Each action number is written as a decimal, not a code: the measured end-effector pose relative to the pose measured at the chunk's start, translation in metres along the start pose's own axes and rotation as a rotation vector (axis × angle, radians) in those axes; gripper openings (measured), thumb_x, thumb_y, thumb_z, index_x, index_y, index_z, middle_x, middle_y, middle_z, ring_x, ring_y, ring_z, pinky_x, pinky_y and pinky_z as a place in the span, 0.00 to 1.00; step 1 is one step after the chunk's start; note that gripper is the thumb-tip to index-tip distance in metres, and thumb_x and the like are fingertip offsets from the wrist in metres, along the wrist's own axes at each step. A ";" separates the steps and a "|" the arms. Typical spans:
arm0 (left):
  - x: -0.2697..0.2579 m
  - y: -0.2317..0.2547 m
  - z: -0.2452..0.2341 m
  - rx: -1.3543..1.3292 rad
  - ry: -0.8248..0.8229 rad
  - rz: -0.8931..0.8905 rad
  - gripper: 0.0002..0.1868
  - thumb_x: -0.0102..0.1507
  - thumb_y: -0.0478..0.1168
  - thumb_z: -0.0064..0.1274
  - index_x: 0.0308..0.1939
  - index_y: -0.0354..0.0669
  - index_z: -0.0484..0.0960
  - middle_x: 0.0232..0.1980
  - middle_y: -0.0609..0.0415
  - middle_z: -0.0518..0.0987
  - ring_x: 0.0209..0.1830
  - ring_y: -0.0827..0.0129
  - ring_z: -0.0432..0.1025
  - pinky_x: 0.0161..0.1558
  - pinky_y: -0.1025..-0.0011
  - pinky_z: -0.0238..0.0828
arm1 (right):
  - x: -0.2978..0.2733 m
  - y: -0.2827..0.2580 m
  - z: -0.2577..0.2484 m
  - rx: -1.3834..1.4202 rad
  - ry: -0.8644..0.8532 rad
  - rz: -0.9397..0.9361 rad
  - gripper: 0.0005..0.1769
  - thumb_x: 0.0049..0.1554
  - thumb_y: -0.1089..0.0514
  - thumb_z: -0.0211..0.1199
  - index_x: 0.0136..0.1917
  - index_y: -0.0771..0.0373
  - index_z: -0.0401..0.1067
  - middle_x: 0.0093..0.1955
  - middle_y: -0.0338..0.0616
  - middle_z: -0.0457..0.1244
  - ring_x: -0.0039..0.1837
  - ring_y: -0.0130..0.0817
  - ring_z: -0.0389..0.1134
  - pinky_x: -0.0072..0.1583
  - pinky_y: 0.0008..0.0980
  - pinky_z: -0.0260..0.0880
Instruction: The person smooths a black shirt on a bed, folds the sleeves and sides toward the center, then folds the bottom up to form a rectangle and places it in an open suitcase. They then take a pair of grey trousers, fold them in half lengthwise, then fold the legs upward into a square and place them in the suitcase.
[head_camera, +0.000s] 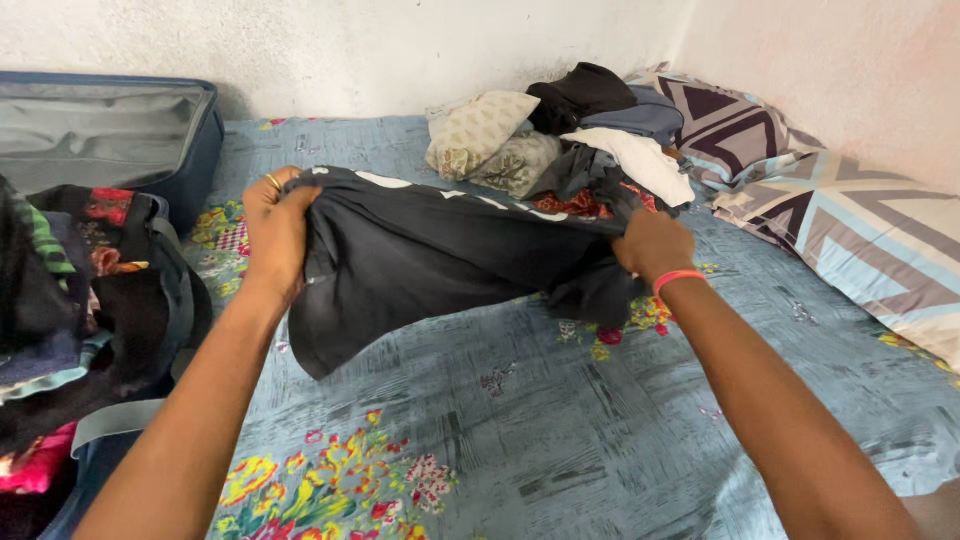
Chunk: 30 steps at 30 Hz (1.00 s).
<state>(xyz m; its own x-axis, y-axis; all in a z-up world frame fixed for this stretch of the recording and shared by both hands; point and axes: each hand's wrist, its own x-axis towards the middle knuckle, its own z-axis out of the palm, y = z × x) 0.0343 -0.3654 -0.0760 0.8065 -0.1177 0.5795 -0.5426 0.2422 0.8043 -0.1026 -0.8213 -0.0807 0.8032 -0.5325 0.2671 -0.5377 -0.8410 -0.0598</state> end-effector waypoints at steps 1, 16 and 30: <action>-0.005 0.006 0.001 0.067 0.001 0.003 0.07 0.67 0.30 0.52 0.34 0.34 0.79 0.33 0.60 0.74 0.32 0.79 0.63 0.34 0.75 0.59 | 0.013 0.002 -0.003 0.002 0.003 0.001 0.21 0.55 0.48 0.66 0.55 0.67 0.75 0.56 0.63 0.68 0.58 0.59 0.70 0.56 0.53 0.71; -0.122 -0.002 0.050 -0.654 -0.085 -0.795 0.18 0.64 0.44 0.54 0.51 0.33 0.83 0.41 0.48 0.85 0.36 0.62 0.79 0.39 0.66 0.78 | 0.238 -0.079 -0.101 1.855 0.403 -0.507 0.20 0.67 0.49 0.48 0.62 0.63 0.71 0.60 0.51 0.68 0.62 0.42 0.70 0.67 0.41 0.70; -0.124 -0.159 -0.075 0.116 0.631 -0.841 0.13 0.65 0.38 0.50 0.51 0.36 0.79 0.39 0.45 0.78 0.35 0.58 0.71 0.41 0.61 0.66 | 0.071 -0.507 0.114 0.815 0.055 -1.280 0.55 0.50 0.72 0.64 0.83 0.57 0.39 0.78 0.76 0.49 0.79 0.66 0.49 0.75 0.49 0.52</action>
<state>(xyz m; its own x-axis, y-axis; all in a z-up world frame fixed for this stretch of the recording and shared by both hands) 0.0385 -0.3166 -0.2855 0.8913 0.3249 -0.3162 0.2548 0.2179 0.9421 0.2560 -0.4433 -0.1408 0.5848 0.5633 0.5837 0.7922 -0.5515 -0.2614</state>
